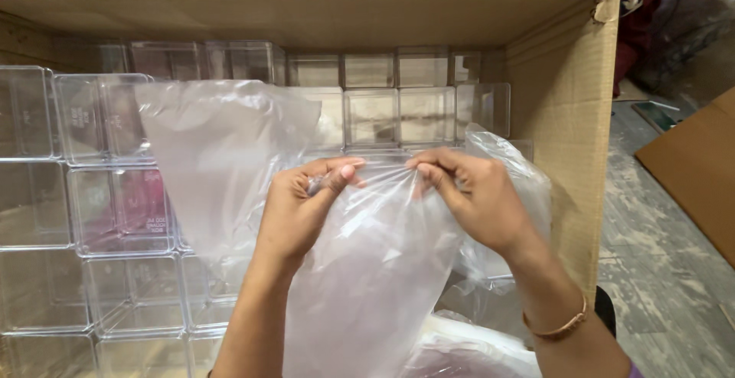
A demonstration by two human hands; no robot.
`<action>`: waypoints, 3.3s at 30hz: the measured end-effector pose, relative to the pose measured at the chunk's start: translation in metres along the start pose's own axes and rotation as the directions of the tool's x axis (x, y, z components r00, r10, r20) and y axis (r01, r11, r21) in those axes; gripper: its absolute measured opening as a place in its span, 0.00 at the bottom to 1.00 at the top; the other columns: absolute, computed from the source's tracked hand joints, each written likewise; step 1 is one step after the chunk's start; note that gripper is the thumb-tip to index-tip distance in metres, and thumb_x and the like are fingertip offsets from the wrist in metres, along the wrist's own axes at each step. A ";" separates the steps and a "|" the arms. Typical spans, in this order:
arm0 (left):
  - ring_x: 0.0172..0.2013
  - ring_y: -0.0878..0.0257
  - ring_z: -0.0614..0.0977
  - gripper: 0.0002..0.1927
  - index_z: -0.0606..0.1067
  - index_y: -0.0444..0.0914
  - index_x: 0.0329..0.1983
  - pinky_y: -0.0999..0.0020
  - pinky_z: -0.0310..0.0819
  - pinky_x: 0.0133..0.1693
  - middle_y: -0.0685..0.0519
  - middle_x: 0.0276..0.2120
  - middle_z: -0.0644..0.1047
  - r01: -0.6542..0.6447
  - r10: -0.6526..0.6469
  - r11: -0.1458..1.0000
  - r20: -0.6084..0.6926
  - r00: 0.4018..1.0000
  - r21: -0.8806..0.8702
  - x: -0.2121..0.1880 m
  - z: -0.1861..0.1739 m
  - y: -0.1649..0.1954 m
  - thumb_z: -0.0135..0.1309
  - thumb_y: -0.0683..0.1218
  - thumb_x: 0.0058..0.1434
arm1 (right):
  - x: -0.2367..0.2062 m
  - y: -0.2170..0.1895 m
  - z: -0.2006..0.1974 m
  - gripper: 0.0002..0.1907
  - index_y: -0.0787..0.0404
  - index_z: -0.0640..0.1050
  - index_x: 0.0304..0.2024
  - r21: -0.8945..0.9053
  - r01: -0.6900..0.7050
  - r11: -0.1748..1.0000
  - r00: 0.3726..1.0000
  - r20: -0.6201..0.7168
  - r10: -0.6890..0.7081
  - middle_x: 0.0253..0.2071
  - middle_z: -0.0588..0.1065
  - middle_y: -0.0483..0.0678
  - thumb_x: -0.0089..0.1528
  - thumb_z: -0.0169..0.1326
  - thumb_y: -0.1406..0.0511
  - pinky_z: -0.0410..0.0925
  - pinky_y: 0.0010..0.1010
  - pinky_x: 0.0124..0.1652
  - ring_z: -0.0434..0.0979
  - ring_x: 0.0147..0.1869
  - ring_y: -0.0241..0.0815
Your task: The person sits before a large carton filled with clear plastic boxes and packs them into thin plastic bags one at a time. They open a bag, insert a plastic box, gather and twist the bag closed, and set the bagged box aside, repeating the cycle.
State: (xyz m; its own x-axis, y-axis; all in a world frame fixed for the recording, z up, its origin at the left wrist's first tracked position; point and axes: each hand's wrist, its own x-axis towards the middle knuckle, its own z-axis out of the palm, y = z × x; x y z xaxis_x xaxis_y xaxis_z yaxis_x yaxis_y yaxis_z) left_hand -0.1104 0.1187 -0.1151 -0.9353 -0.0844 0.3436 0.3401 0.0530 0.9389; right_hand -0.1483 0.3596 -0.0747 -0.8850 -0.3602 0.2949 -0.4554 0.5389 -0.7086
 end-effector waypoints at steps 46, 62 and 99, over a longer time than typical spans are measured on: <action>0.20 0.68 0.66 0.11 0.78 0.36 0.43 0.66 0.58 0.23 0.58 0.18 0.68 0.193 -0.107 0.960 -0.373 0.922 0.201 -0.002 -0.020 -0.012 0.50 0.48 0.66 | 0.018 -0.008 0.051 0.11 0.61 0.82 0.48 0.315 -0.063 0.947 0.976 -0.178 0.124 0.35 0.80 0.44 0.66 0.51 0.68 0.70 0.23 0.36 0.76 0.36 0.31; 0.17 0.60 0.70 0.10 0.76 0.37 0.45 0.62 0.64 0.24 0.49 0.15 0.70 0.078 0.047 0.931 -0.329 0.943 0.356 0.023 0.046 -0.044 0.53 0.48 0.65 | 0.041 0.153 0.078 0.14 0.64 0.79 0.50 0.777 -0.175 0.605 0.915 -0.098 0.391 0.41 0.76 0.47 0.70 0.51 0.61 0.69 0.27 0.37 0.75 0.39 0.36; 0.51 0.64 0.80 0.25 0.77 0.36 0.58 0.64 0.74 0.56 0.52 0.48 0.82 0.058 0.014 0.975 0.318 0.948 -0.217 0.014 0.041 -0.017 0.65 0.46 0.57 | 0.008 0.056 -0.041 0.27 0.63 0.71 0.65 0.071 0.513 0.856 0.832 0.207 -0.515 0.63 0.73 0.54 0.66 0.55 0.58 0.66 0.41 0.61 0.71 0.67 0.50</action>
State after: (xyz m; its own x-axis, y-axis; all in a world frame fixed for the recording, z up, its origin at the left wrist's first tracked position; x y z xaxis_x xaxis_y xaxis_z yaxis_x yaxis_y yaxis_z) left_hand -0.1330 0.1578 -0.1275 -0.9129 0.2371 0.3322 0.2981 -0.1688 0.9395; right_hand -0.1849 0.4184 -0.0858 -0.4815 -0.7346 0.4781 -0.8366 0.2226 -0.5006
